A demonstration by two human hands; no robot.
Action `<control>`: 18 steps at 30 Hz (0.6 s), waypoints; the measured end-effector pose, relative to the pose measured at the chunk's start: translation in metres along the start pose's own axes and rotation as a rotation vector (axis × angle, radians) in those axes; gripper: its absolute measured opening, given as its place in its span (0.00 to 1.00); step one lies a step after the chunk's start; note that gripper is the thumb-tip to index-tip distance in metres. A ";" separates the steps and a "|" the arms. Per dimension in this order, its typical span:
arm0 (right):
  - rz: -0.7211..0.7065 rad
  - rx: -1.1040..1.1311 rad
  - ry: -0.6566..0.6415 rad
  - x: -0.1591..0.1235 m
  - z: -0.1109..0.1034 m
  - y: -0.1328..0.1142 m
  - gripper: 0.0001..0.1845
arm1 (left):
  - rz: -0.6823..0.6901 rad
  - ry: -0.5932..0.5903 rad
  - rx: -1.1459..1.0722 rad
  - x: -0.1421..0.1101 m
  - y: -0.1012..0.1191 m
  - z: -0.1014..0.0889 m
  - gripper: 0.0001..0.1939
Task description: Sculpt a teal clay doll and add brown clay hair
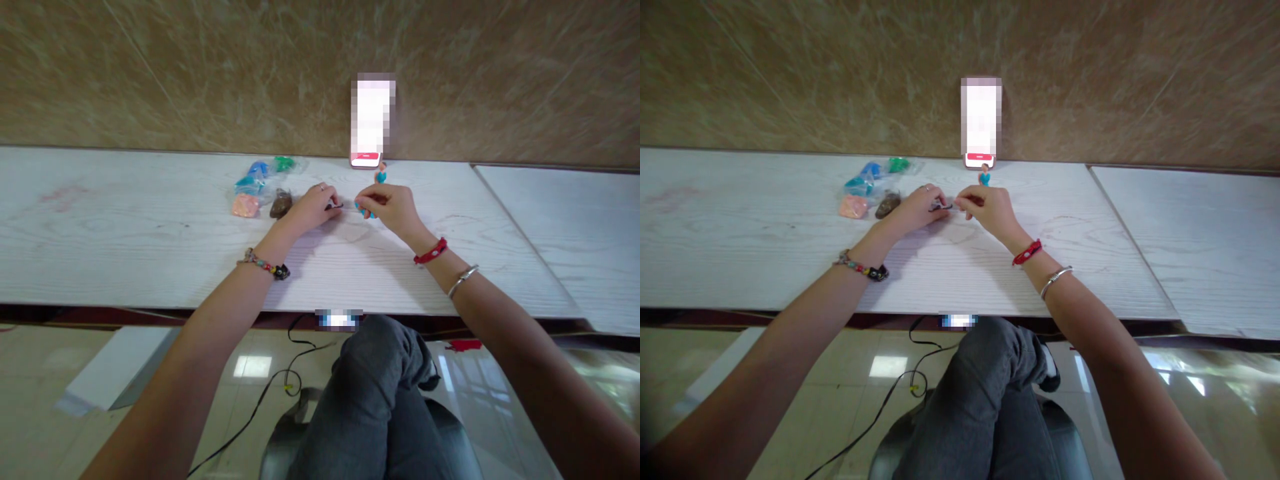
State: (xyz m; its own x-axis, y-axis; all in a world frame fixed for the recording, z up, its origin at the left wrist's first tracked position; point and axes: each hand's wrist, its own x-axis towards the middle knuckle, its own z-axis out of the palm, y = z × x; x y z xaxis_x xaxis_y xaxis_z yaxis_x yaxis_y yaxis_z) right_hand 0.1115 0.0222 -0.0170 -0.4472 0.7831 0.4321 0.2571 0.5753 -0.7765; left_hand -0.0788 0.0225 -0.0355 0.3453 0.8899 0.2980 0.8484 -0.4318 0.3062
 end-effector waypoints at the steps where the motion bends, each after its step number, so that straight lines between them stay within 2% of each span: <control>1: 0.007 0.007 -0.004 0.000 0.000 0.001 0.14 | -0.002 0.001 0.001 0.000 0.001 0.000 0.07; 11: 0.204 0.216 -0.118 0.002 0.007 0.009 0.15 | -0.015 -0.026 0.001 -0.001 0.002 -0.001 0.07; 15: 0.222 0.147 -0.220 0.000 0.008 0.007 0.16 | -0.003 -0.022 0.000 -0.001 0.000 0.000 0.07; 18: 0.192 0.096 -0.251 -0.001 0.007 0.007 0.13 | -0.005 -0.024 0.006 -0.001 -0.001 0.000 0.06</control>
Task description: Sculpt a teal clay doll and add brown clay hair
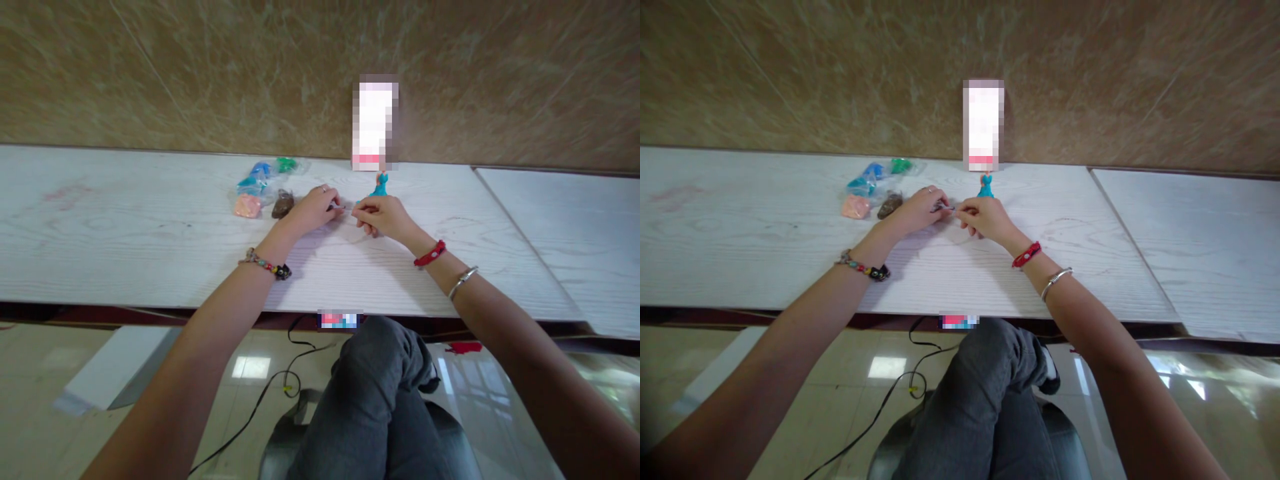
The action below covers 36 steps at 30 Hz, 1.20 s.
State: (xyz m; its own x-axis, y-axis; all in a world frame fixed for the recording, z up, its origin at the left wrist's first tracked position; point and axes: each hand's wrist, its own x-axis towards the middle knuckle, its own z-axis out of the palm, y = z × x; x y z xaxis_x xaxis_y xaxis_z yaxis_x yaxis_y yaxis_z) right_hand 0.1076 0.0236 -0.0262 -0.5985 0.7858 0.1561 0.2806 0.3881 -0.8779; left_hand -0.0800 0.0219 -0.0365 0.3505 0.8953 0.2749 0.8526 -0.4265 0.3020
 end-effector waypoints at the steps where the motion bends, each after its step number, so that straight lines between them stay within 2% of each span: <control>1: -0.007 0.004 -0.014 0.000 0.000 0.001 0.12 | 0.000 0.000 0.002 0.000 0.000 0.000 0.06; 11: 0.042 0.146 -0.071 0.000 0.004 0.006 0.07 | -0.008 -0.010 0.025 -0.001 0.004 -0.003 0.08; 17: 0.049 0.140 -0.082 0.001 0.003 0.005 0.10 | -0.005 -0.020 0.021 -0.001 0.004 -0.003 0.08; 20: -0.001 0.085 -0.084 0.000 0.001 0.004 0.12 | -0.017 -0.028 0.021 -0.002 0.004 -0.004 0.09; 23: -0.048 0.004 -0.091 -0.002 -0.001 0.004 0.11 | -0.020 -0.031 0.021 -0.002 0.006 -0.004 0.09; 27: -0.015 -0.046 -0.097 -0.003 -0.001 0.005 0.06 | -0.018 -0.038 0.021 -0.001 0.005 -0.004 0.10; 32: -0.005 -0.072 -0.048 -0.006 -0.002 0.005 0.07 | 0.006 -0.021 0.024 0.000 0.002 -0.001 0.10; 36: 0.017 -0.237 -0.026 -0.024 -0.018 0.002 0.07 | 0.028 -0.023 0.030 0.000 0.003 -0.001 0.10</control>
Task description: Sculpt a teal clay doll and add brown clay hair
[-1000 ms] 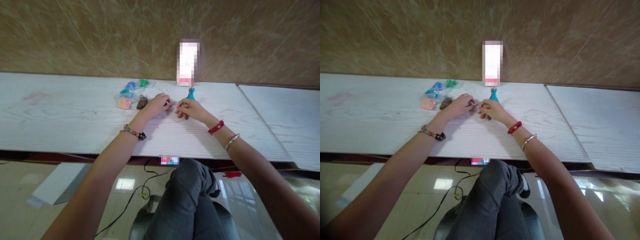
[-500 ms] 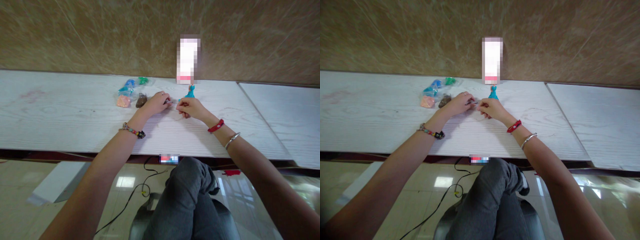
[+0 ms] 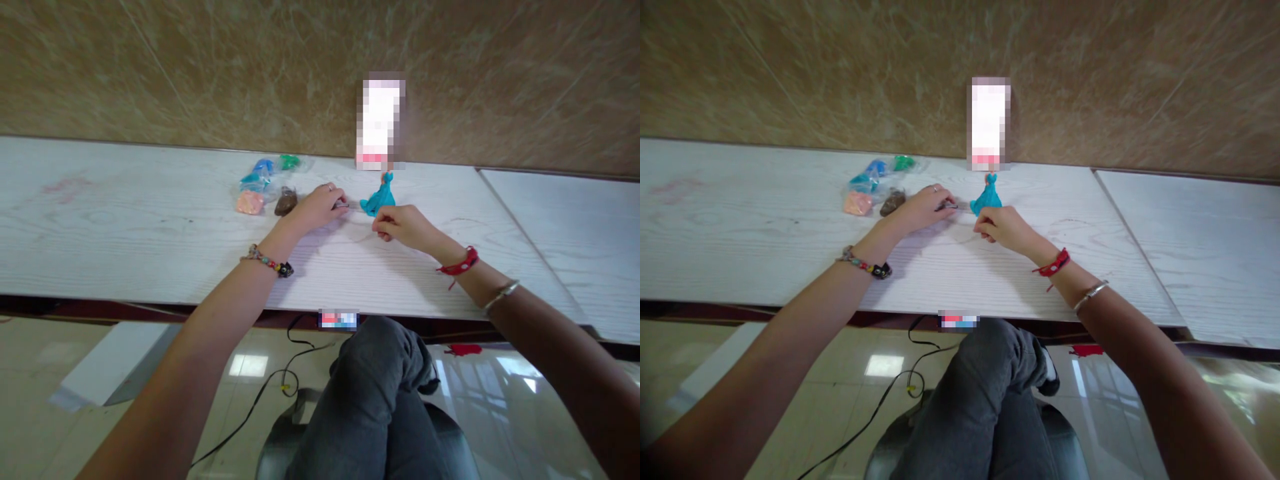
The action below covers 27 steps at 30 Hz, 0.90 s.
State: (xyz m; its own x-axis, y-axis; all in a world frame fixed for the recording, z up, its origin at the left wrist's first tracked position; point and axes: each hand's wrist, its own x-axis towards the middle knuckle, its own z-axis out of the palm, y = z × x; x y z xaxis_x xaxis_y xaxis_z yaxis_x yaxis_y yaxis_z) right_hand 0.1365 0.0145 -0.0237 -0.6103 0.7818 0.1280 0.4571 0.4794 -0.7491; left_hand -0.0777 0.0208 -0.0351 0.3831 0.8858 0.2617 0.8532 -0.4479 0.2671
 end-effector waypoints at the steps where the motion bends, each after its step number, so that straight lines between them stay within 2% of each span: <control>1: -0.004 -0.065 0.002 -0.006 -0.007 0.001 0.06 | 0.002 -0.005 -0.001 0.000 0.000 0.000 0.10; 5: -0.083 -0.277 0.070 -0.026 -0.034 0.012 0.06 | -0.008 -0.020 -0.011 0.001 0.000 0.000 0.10; 8: -0.151 -0.346 0.129 -0.033 -0.043 0.023 0.06 | -0.020 -0.019 -0.020 0.000 0.000 0.000 0.10; 11: -0.180 -0.363 0.180 -0.038 -0.041 0.031 0.06 | -0.024 -0.023 -0.027 0.000 0.001 -0.001 0.11; 16: -0.095 -0.366 0.232 -0.041 -0.035 0.036 0.07 | -0.023 -0.023 -0.041 0.000 0.001 -0.002 0.11; 27: -0.089 -0.342 0.245 -0.036 -0.032 0.040 0.06 | -0.012 -0.028 -0.043 0.000 -0.001 -0.002 0.11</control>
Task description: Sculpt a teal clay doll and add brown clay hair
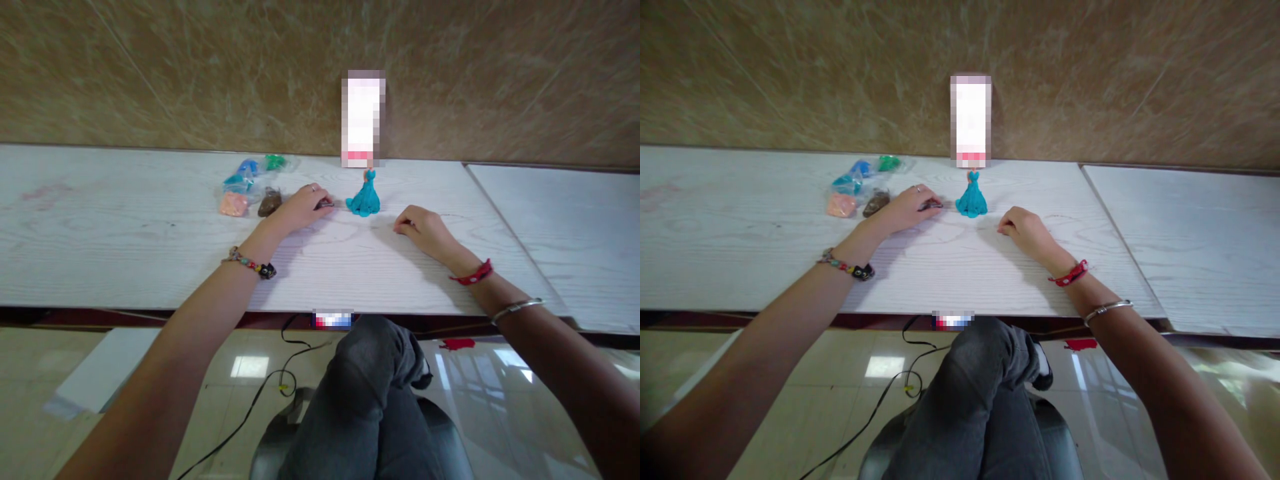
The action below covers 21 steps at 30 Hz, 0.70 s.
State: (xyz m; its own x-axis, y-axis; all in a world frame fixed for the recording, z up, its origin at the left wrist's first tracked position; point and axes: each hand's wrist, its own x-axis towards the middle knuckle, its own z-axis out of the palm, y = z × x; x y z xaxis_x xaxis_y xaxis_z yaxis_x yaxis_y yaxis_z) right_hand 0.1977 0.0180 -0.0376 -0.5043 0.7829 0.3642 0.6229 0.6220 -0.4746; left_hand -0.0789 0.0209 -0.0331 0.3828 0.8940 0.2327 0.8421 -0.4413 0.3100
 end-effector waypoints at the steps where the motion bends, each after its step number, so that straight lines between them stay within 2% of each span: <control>1: -0.002 0.001 -0.002 0.000 0.000 0.000 0.06 | -0.001 -0.002 0.001 0.000 0.000 0.000 0.11; 7: -0.013 0.046 0.030 -0.001 -0.004 -0.003 0.04 | 0.019 -0.029 0.029 0.001 0.000 0.000 0.12; 13: 0.054 0.082 0.024 -0.003 -0.003 -0.004 0.05 | 0.017 -0.054 0.053 0.001 0.000 -0.001 0.13; 17: 0.027 0.051 -0.001 -0.004 -0.002 -0.004 0.02 | 0.006 -0.062 0.063 0.001 0.001 -0.002 0.14; 21: 0.027 0.021 -0.004 -0.004 -0.003 -0.005 0.04 | 0.008 -0.058 0.062 0.001 0.001 -0.002 0.13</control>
State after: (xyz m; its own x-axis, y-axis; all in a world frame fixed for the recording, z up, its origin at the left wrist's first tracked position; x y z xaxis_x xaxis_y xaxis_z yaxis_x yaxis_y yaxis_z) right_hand 0.1984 0.0124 -0.0346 -0.4900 0.7991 0.3484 0.6234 0.6005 -0.5008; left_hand -0.0782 0.0209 -0.0303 0.4093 0.8943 0.1810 0.8603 -0.4443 0.2500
